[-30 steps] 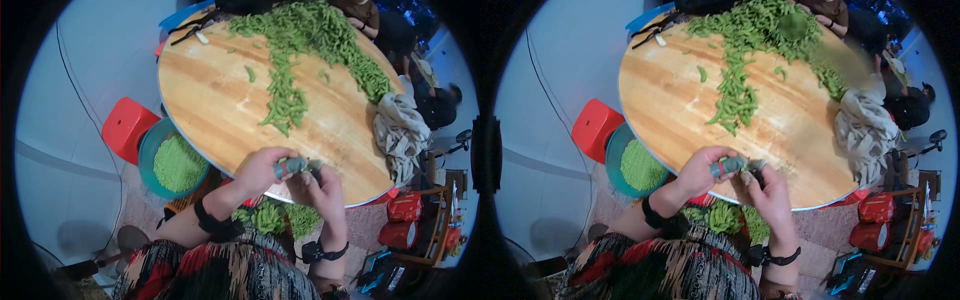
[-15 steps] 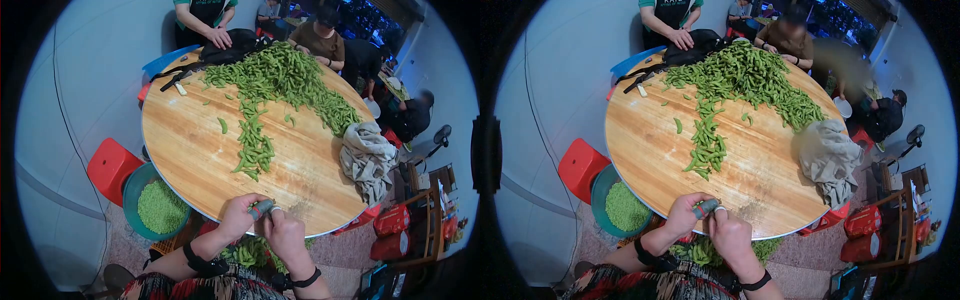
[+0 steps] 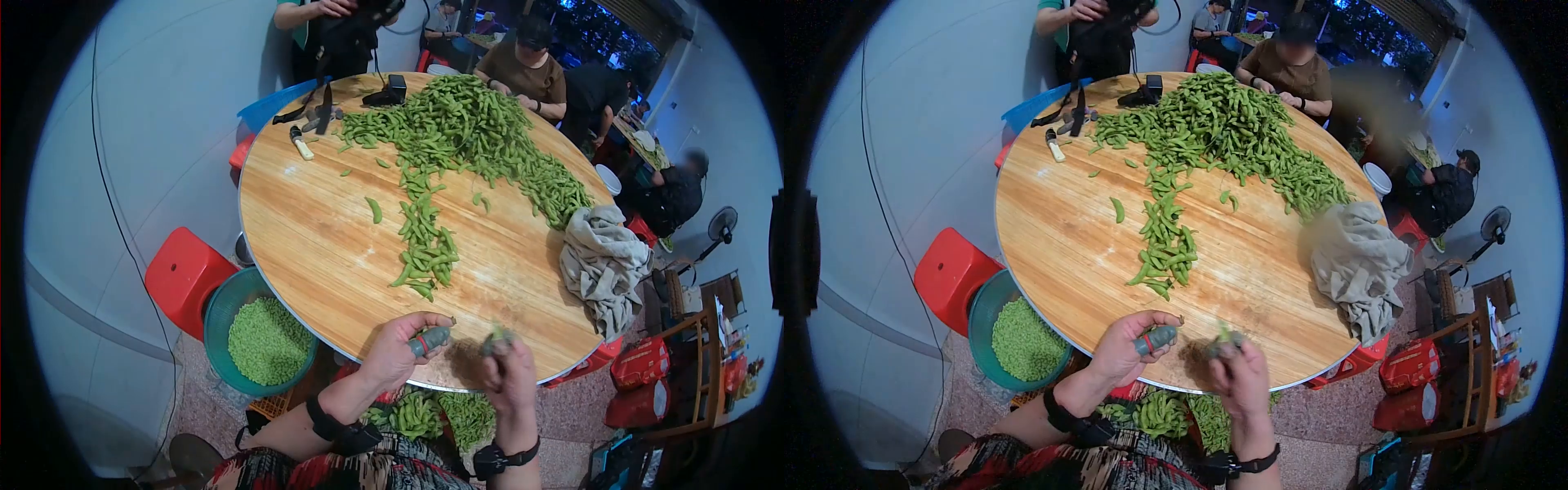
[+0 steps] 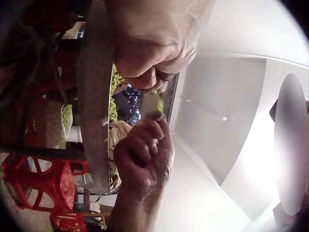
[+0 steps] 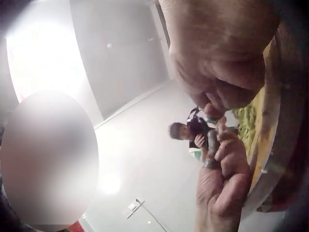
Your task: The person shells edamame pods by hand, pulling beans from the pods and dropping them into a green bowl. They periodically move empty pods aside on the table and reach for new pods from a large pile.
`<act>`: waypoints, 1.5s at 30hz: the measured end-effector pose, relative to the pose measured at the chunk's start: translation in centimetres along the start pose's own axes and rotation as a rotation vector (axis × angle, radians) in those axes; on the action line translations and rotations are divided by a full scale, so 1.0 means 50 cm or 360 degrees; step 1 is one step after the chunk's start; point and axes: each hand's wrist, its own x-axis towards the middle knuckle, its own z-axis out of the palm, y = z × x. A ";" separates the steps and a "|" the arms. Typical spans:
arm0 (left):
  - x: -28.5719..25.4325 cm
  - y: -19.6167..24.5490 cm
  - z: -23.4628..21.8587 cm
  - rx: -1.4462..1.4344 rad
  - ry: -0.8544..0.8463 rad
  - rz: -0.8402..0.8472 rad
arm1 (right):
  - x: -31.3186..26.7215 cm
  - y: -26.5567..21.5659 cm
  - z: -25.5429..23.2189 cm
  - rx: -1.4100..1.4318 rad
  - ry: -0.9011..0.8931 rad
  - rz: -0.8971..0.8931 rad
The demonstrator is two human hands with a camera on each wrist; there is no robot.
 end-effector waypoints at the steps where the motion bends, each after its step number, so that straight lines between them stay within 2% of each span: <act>1: 0.000 0.000 -0.005 -0.0006 0.0002 -0.0002 | -0.002 -0.006 -0.024 -0.0007 -0.0145 -0.0089; 2: 0.002 -0.001 -0.010 -0.0073 -0.0042 0.0029 | -0.007 -0.010 -0.051 -0.0013 -0.0290 -0.0178; 3: 0.002 -0.002 -0.014 -0.0140 -0.0084 0.0059 | -0.031 -0.029 -0.065 -0.0413 -0.0456 -0.0070; 4: 0.002 -0.002 -0.014 -0.0152 -0.0075 0.0053 | -0.039 -0.040 -0.039 -0.0416 -0.0453 -0.0055; 6: 0.002 -0.006 -0.004 0.0010 -0.0027 -0.0018 | -0.039 -0.051 0.018 -0.1062 -0.0199 -0.0065; 8: 0.002 -0.001 0.009 0.0108 0.0002 -0.0055 | -0.015 -0.008 0.015 -0.1021 -0.0117 -0.0087; 10: 0.000 -0.001 0.002 0.0404 -0.0186 0.0153 | 0.005 0.022 0.041 -0.0973 -0.0038 -0.0206; 11: -0.004 0.003 -0.005 0.0387 -0.0177 0.0039 | 0.010 0.027 0.054 -0.1095 0.0115 -0.0208; 12: -0.006 0.001 -0.010 0.0364 -0.0144 0.0011 | 0.018 0.039 0.054 -0.1152 0.0110 -0.0416; 14: -0.009 -0.005 -0.021 0.0235 -0.0160 0.0053 | 0.021 0.032 0.069 -0.0947 0.0119 -0.0406; 15: -0.012 0.002 -0.028 0.0254 -0.0184 0.0044 | 0.020 0.017 0.075 -0.0689 0.0111 -0.0288; 16: -0.017 0.009 -0.034 0.0239 -0.0172 0.0034 | 0.020 0.005 0.082 -0.0486 0.0251 -0.0260; 18: -0.032 0.028 -0.048 0.0331 -0.0103 0.0073 | 0.018 -0.024 0.041 -0.0167 -0.0075 -0.0219; 19: -0.048 0.046 -0.055 0.0391 -0.0062 0.0184 | 0.015 -0.036 0.019 -0.0572 -0.0406 -0.0221; 20: -0.062 0.068 -0.068 0.0467 0.0030 0.0302 | 0.014 -0.061 0.001 -0.0754 -0.0895 0.0033; 21: -0.081 0.089 -0.092 0.0571 0.0091 0.0454 | 0.020 -0.069 0.026 -0.1240 -0.0860 -0.0070; 22: -0.100 0.110 -0.119 0.0361 0.0202 0.0482 | 0.034 -0.067 0.056 -0.1720 -0.0809 -0.0182; 23: -0.121 0.122 -0.149 -0.0004 0.0312 0.0610 | 0.049 -0.046 0.076 -0.1856 -0.0473 -0.0338; 24: -0.134 0.131 -0.188 0.0804 0.0539 0.0966 | 0.064 -0.025 0.090 -0.1978 -0.0124 -0.0489; 25: -0.152 0.153 -0.211 0.0793 0.0815 0.0949 | 0.086 -0.018 0.097 -0.2096 -0.0083 -0.0704; 27: -0.185 0.176 -0.314 0.0383 0.1057 0.0879 | 0.127 -0.009 0.125 -0.2254 0.0002 -0.0698; 28: -0.201 0.179 -0.352 0.0392 0.1059 0.0878 | 0.141 -0.003 0.137 -0.2412 0.0086 -0.0696; 29: -0.214 0.180 -0.384 0.1472 0.1182 0.0782 | 0.153 0.005 0.143 -0.2404 0.0087 -0.0699; 30: -0.216 0.190 -0.377 0.2552 0.1224 0.0614 | 0.165 0.014 0.147 -0.2582 0.0049 -0.0728; 31: -0.217 0.186 -0.359 0.2944 0.1419 0.0759 | 0.171 0.021 0.147 -0.2765 0.0006 -0.0752; 32: -0.216 0.187 -0.339 0.2940 0.1425 0.0757 | 0.172 0.024 0.146 -0.2769 0.0000 -0.0753; 34: -0.202 0.201 -0.268 0.2671 0.1303 0.1237 | 0.170 0.030 0.144 -0.2696 -0.0021 -0.0823; 36: -0.185 0.192 -0.214 0.2019 0.0802 0.1105 | 0.166 0.036 0.123 -0.2569 0.0045 -0.0810; 38: -0.136 0.162 -0.150 0.1444 0.0596 0.0417 | 0.159 0.032 0.115 -0.2443 0.0093 -0.0833; 40: -0.087 0.143 -0.102 0.1496 0.0248 0.0396 | 0.148 0.025 0.111 -0.2210 0.0168 -0.0757; 41: -0.058 0.128 -0.082 0.1490 0.0260 0.0430 | 0.148 0.026 0.113 -0.2287 0.0143 -0.0834; 43: -0.004 0.094 -0.060 0.2341 0.0475 0.1124 | 0.153 0.039 0.127 -0.2539 0.0113 -0.0813; 44: 0.016 0.080 -0.062 0.2340 0.0481 0.1151 | 0.159 0.045 0.128 -0.2682 0.0093 -0.0803; 45: 0.031 0.075 -0.062 0.2322 0.0324 0.1082 | 0.166 0.052 0.121 -0.2618 0.0078 -0.0812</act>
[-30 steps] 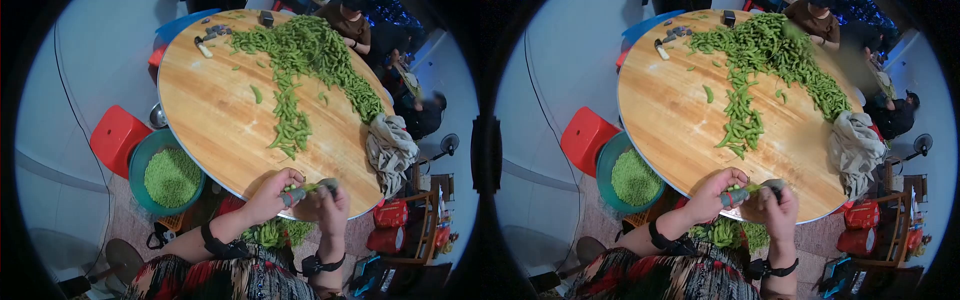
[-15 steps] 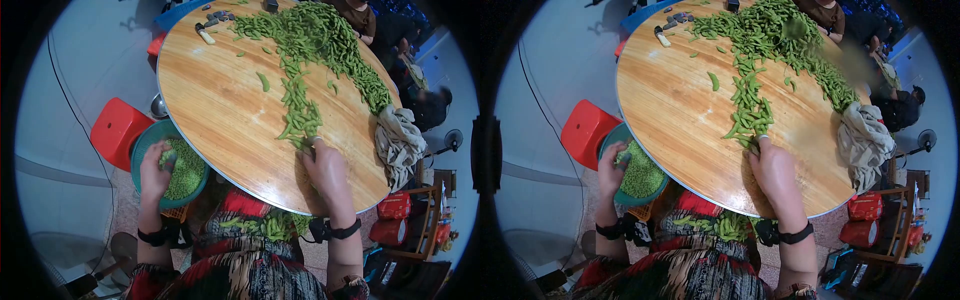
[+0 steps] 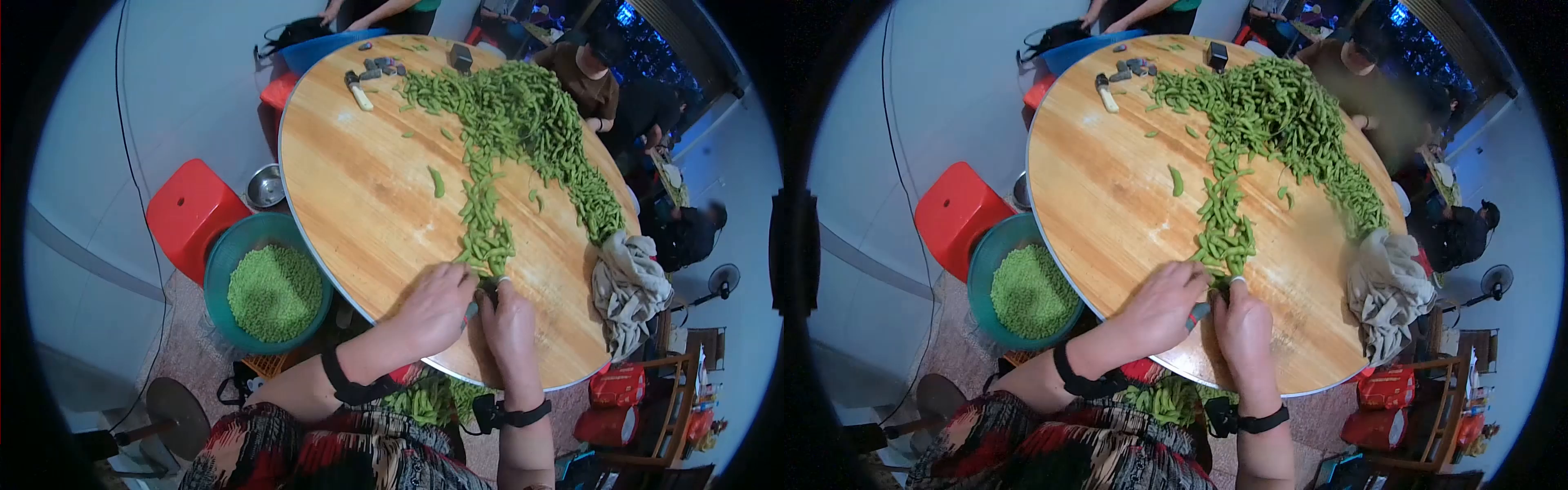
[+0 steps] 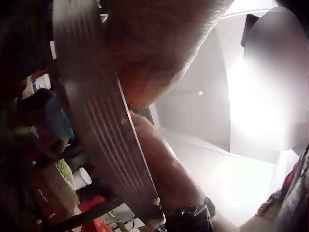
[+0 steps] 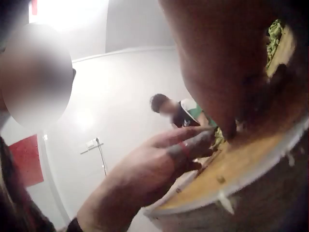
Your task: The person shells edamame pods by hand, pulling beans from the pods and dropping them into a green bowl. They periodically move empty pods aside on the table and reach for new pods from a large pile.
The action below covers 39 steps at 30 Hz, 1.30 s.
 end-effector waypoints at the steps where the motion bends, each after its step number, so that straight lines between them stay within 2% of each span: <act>1: 0.005 -0.003 0.009 -0.0070 -0.0133 0.0032 | -0.002 0.004 0.001 -0.0003 0.0018 -0.0019; 3: 0.008 0.004 0.011 -0.0184 -0.0150 -0.0021 | -0.006 0.009 0.000 -0.0055 0.0021 0.0049; 6: 0.010 0.008 0.015 -0.1029 -0.0230 -0.0432 | -0.019 0.027 -0.012 0.0193 0.0121 0.0063; 7: 0.011 0.006 0.022 -0.1023 -0.0220 -0.0428 | -0.022 0.035 -0.014 0.0353 0.0198 0.0098; 9: 0.009 0.005 0.029 -0.0963 -0.0147 -0.0383 | -0.025 0.055 -0.017 0.0333 0.0166 0.0160; 10: 0.009 0.005 0.027 -0.0961 -0.0162 -0.0391 | -0.025 0.055 -0.022 0.0182 0.0177 0.0152; 11: 0.008 0.004 0.024 -0.0566 -0.0258 -0.0163 | -0.028 0.057 -0.026 0.0031 0.0186 0.0159; 12: 0.006 0.007 0.021 -0.0189 -0.0372 0.0076 | -0.027 0.061 -0.031 0.0096 0.0218 0.0197; 13: 0.003 0.009 0.019 -0.0230 -0.0440 0.0070 | -0.030 0.072 -0.038 0.0116 0.0248 0.0231; 15: 0.006 0.008 0.013 -0.0512 -0.0313 -0.0102 | -0.033 0.082 -0.061 0.0240 0.0280 0.0395; 16: 0.006 0.007 0.011 -0.0793 -0.0300 -0.0310 | -0.036 0.088 -0.063 0.0229 0.0263 0.0440; 17: 0.003 0.001 0.013 -0.0808 -0.0334 -0.0328 | -0.040 0.093 -0.062 0.0364 0.0282 0.0374; 18: 0.003 -0.006 0.013 -0.1109 -0.0258 -0.0489 | -0.039 0.094 -0.061 0.0504 0.0312 0.0298; 19: 0.005 -0.010 0.009 -0.1404 -0.0173 -0.0651 | -0.034 0.073 -0.066 0.0507 0.0311 0.0321; 20: 0.007 -0.006 -0.004 -0.1518 -0.0202 -0.0736 | -0.027 0.038 -0.071 0.0360 0.0197 0.0328; 23: 0.004 -0.007 -0.008 -0.1578 -0.0201 -0.0803 | -0.011 -0.016 -0.043 0.0091 0.0000 0.0272; 25: 0.003 -0.005 -0.010 -0.1578 -0.0155 -0.0736 | 0.004 -0.027 -0.005 -0.0091 -0.0003 0.0148; 27: 0.002 -0.007 -0.008 -0.1634 -0.0166 -0.0736 | 0.017 -0.034 -0.002 -0.0196 -0.0048 0.0194; 29: 0.000 -0.012 -0.003 -0.1634 -0.0127 -0.0716 | 0.020 -0.045 -0.017 -0.0091 -0.0015 0.0289; 31: -0.001 -0.012 -0.002 -0.2012 -0.0097 -0.0868 | 0.011 -0.029 -0.021 0.0393 0.0149 0.0250; 32: -0.004 -0.017 0.001 -0.2068 -0.0135 -0.0929 | 0.004 -0.027 -0.030 0.0647 0.0145 0.0304; 33: -0.007 -0.023 0.001 -0.2055 -0.0112 -0.0936 | -0.006 -0.025 -0.036 0.0662 0.0131 0.0287; 35: -0.008 -0.031 -0.001 -0.2207 -0.0456 -0.0985 | -0.027 -0.027 -0.045 0.1079 -0.0127 0.0492; 39: -0.013 -0.044 -0.003 -0.2230 -0.0571 -0.1054 | -0.043 -0.061 -0.061 0.1114 -0.0302 0.0638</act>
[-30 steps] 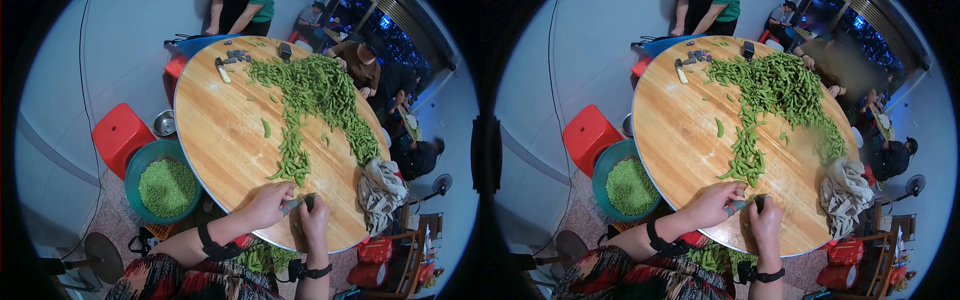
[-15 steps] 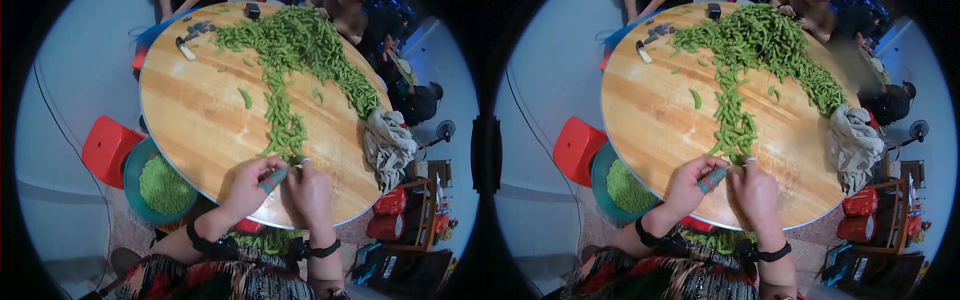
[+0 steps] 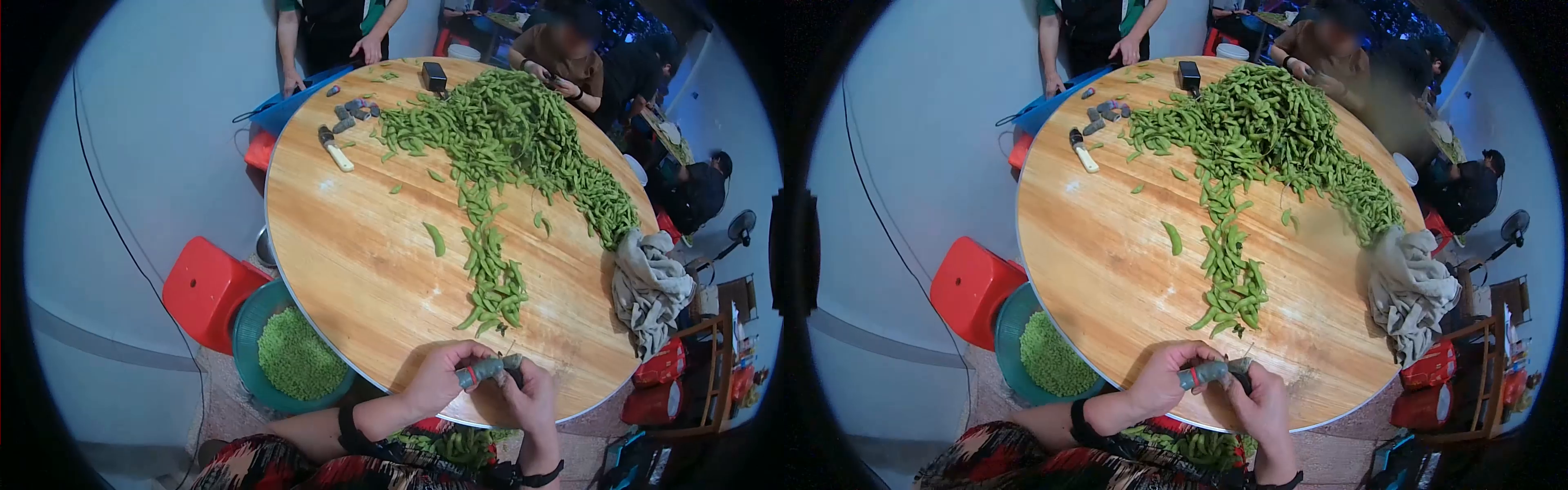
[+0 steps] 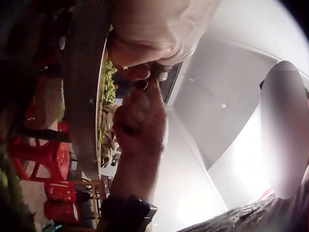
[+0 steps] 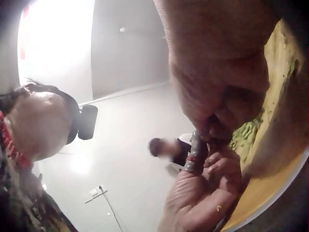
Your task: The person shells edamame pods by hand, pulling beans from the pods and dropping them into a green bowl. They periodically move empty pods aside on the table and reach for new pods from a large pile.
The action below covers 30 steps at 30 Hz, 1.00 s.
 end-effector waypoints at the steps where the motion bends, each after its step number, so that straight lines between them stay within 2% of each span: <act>1: 0.000 0.007 0.004 0.0114 0.0032 0.0031 | -0.003 0.011 0.009 0.0223 -0.0044 0.0044; 2: 0.001 0.008 0.004 0.0130 0.0030 0.0026 | -0.007 0.018 0.015 0.0439 -0.0091 0.0087; 3: 0.001 0.005 0.006 0.0193 0.0051 0.0174 | -0.009 0.020 0.013 0.0393 -0.0156 -0.0056; 4: 0.002 0.002 0.006 0.0254 0.0071 0.0322 | -0.012 0.018 0.009 0.0402 -0.0155 -0.0060; 6: 0.006 -0.003 0.003 0.0313 0.0095 0.0373 | -0.023 0.007 0.000 0.0871 -0.0371 0.0295; 7: 0.005 -0.003 0.001 0.0366 0.0119 0.0427 | -0.024 0.001 0.001 0.0876 -0.0378 0.0296; 9: 0.004 0.002 0.001 0.0367 0.0131 0.0380 | -0.023 -0.008 0.002 0.1324 -0.0480 0.0376; 13: -0.001 0.005 0.006 0.0466 0.0132 0.0300 | -0.017 0.009 0.002 0.1083 -0.0515 0.0310; 14: -0.003 0.009 0.008 0.0462 0.0142 0.0306 | -0.017 0.008 0.006 0.0978 -0.0428 0.0336; 16: -0.006 0.020 0.012 0.0203 -0.0017 0.0251 | -0.021 0.003 0.011 0.0870 -0.0351 0.0368; 17: -0.004 0.021 0.010 0.0200 -0.0007 0.0249 | -0.022 -0.005 0.009 0.1113 -0.0393 0.0485; 18: 0.000 0.019 0.007 0.0109 -0.0146 0.0275 | -0.023 -0.010 0.008 0.1356 -0.0432 0.0602; 19: 0.003 0.015 0.004 0.0018 -0.0284 0.0303 | -0.025 -0.008 0.006 0.1353 -0.0442 0.0606; 20: 0.006 0.010 0.001 0.0019 -0.0277 0.0310 | -0.024 -0.003 0.001 0.1528 -0.0516 0.0667; 22: 0.011 0.007 0.001 -0.0346 -0.0457 0.0215 | -0.023 0.003 -0.004 0.1699 -0.0597 0.0719; 23: 0.011 0.008 0.006 -0.0342 -0.0454 0.0223 | -0.023 0.004 -0.006 0.1644 -0.0544 0.0674; 25: 0.006 0.021 0.023 0.0095 -0.0184 0.0214 | -0.018 0.024 -0.003 0.1596 -0.0499 0.0624; 26: 0.005 0.016 0.027 0.0100 -0.0177 0.0215 | -0.010 0.050 0.005 0.0992 -0.0270 0.0193; 27: 0.004 0.007 0.031 0.0320 -0.0062 0.0291 | -0.008 0.055 0.008 0.0381 -0.0043 -0.0226; 28: 0.003 0.000 0.033 0.0542 0.0055 0.0360 | -0.011 0.056 0.006 0.0391 -0.0051 -0.0226; 30: -0.003 0.004 0.038 0.0651 0.0085 0.0368 | -0.013 0.046 0.003 -0.0310 0.0116 -0.0221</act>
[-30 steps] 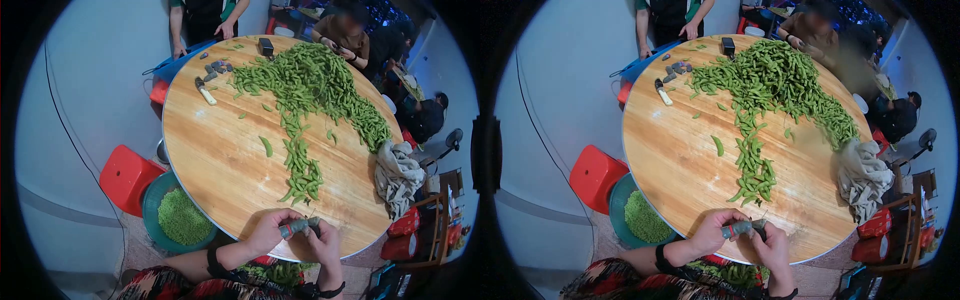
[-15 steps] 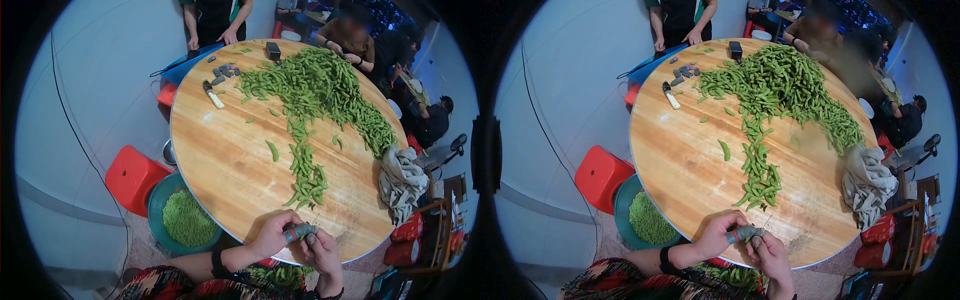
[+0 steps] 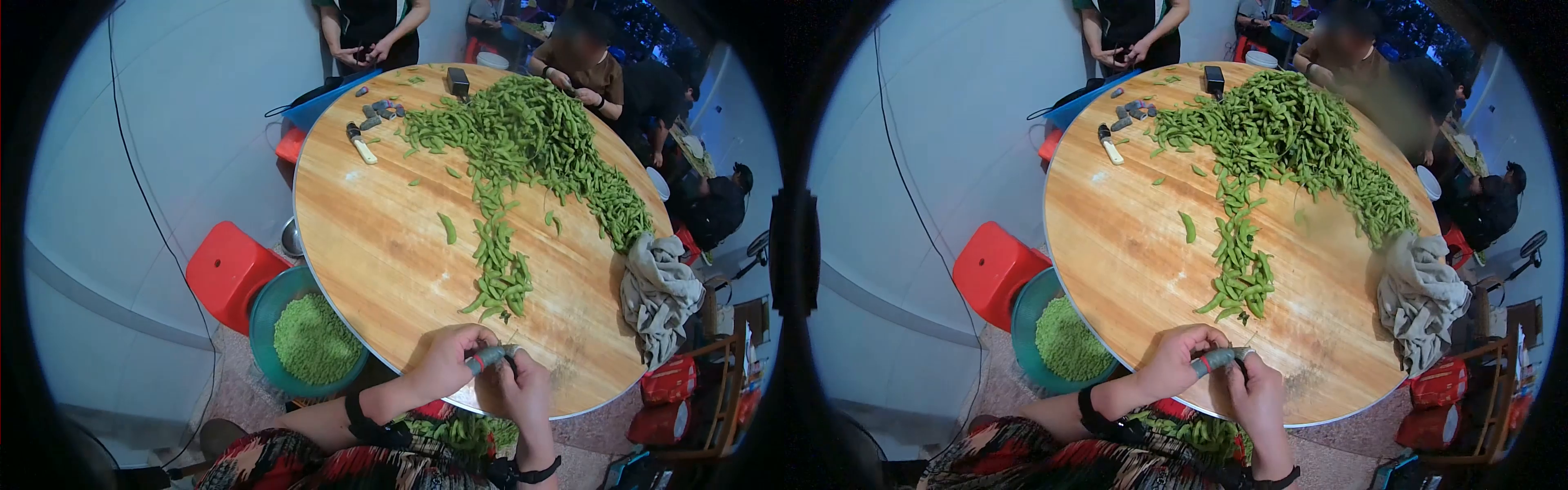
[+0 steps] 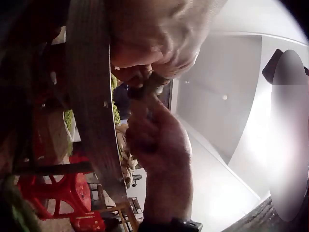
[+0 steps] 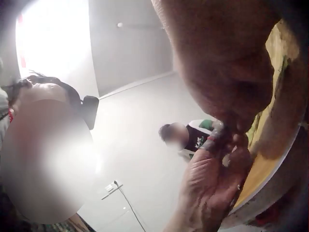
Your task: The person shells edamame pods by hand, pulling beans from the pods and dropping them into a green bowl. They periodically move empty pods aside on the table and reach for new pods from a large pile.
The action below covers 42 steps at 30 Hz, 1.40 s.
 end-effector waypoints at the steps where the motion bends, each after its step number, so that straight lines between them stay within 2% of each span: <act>1: -0.005 0.014 0.004 0.0079 0.0013 0.0016 | 0.003 0.009 0.002 0.0143 0.0026 -0.0092; 2: -0.008 0.022 0.008 0.0159 0.0027 0.0027 | 0.006 0.008 -0.005 0.0155 0.0017 -0.0088; 4: -0.007 0.008 0.015 0.0333 0.0076 0.0068 | 0.017 0.002 -0.026 0.1361 -0.0351 0.0638; 6: -0.004 0.002 0.025 0.0496 0.0106 0.0094 | 0.022 0.004 -0.033 0.1318 -0.0354 0.0679; 8: -0.002 0.004 0.032 0.0805 0.0251 0.0133 | 0.034 0.013 -0.057 0.0536 -0.0607 0.0085; 9: -0.005 -0.003 0.037 0.0728 0.0284 0.0102 | 0.046 0.026 -0.071 0.0564 -0.0621 0.0128; 10: -0.006 -0.011 0.039 0.0740 0.0271 0.0086 | 0.070 0.043 -0.082 0.0346 -0.0403 0.0136; 12: -0.008 -0.022 0.040 0.0739 0.0234 0.0121 | 0.138 0.042 -0.115 0.0084 -0.0125 -0.0028; 13: -0.008 -0.002 0.046 0.0683 0.0132 0.0003 | 0.177 0.068 -0.117 -0.0059 0.0097 -0.0367; 14: -0.010 0.008 0.055 0.0694 0.0130 -0.0002 | 0.206 0.064 -0.121 -0.0087 0.0080 -0.0322; 16: -0.013 0.023 0.074 0.0817 -0.0366 -0.0146 | 0.249 0.062 -0.112 -0.0106 0.0059 -0.0277; 17: -0.015 0.034 0.085 0.0825 -0.0367 -0.0155 | 0.269 0.069 -0.096 -0.0228 0.0002 -0.0316; 18: -0.017 0.045 0.095 0.0894 -0.0627 -0.0275 | 0.282 0.070 -0.086 -0.0353 -0.0055 -0.0360; 19: -0.018 0.050 0.100 0.0956 -0.0884 -0.0399 | 0.286 0.071 -0.083 -0.0269 -0.0086 -0.0402; 23: -0.023 0.050 0.105 0.0902 -0.0722 -0.0229 | 0.246 0.068 -0.103 -0.0331 -0.0315 -0.0402; 25: -0.016 0.062 0.110 0.0936 -0.0301 -0.0120 | 0.214 0.062 -0.127 -0.0483 -0.0225 -0.0392; 26: -0.009 0.059 0.107 0.0928 -0.0302 -0.0131 | 0.200 0.057 -0.137 -0.0482 -0.0235 -0.0382; 28: 0.015 0.055 0.101 0.1548 0.0031 0.0446 | 0.177 0.046 -0.154 -0.0787 -0.0098 -0.0530; 29: 0.031 0.058 0.104 0.1547 0.0015 0.0445 | 0.168 0.045 -0.160 -0.0784 -0.0091 -0.0516; 31: 0.062 0.070 0.109 0.2022 0.0234 0.0787 | 0.150 0.046 -0.166 -0.0724 -0.0055 -0.0761; 35: 0.102 0.060 0.086 0.2260 0.0081 0.0896 | 0.122 0.040 -0.163 -0.0769 -0.0108 -0.0891; 36: 0.109 0.056 0.081 0.2227 0.0067 0.0747 | 0.119 0.040 -0.159 -0.0771 -0.0096 -0.0878; 37: 0.113 0.054 0.077 0.2192 0.0056 0.0594 | 0.116 0.041 -0.153 -0.0577 0.0064 -0.0812; 38: 0.116 0.057 0.070 0.2190 0.0047 0.0597 | 0.113 0.042 -0.147 -0.0384 0.0222 -0.0747; 39: 0.118 0.068 0.064 0.2000 0.0048 0.0323 | 0.108 0.045 -0.147 -0.0387 0.0228 -0.0745; 40: 0.118 0.077 0.058 0.1801 0.0052 0.0054 | 0.099 0.049 -0.148 -0.0268 0.0253 -0.0535; 41: 0.119 0.069 0.045 0.1798 0.0051 0.0056 | 0.090 0.051 -0.146 -0.0149 0.0274 -0.0325; 42: 0.121 0.058 0.030 0.1038 0.0116 -0.0150 | 0.080 0.049 -0.142 -0.0152 0.0274 -0.0324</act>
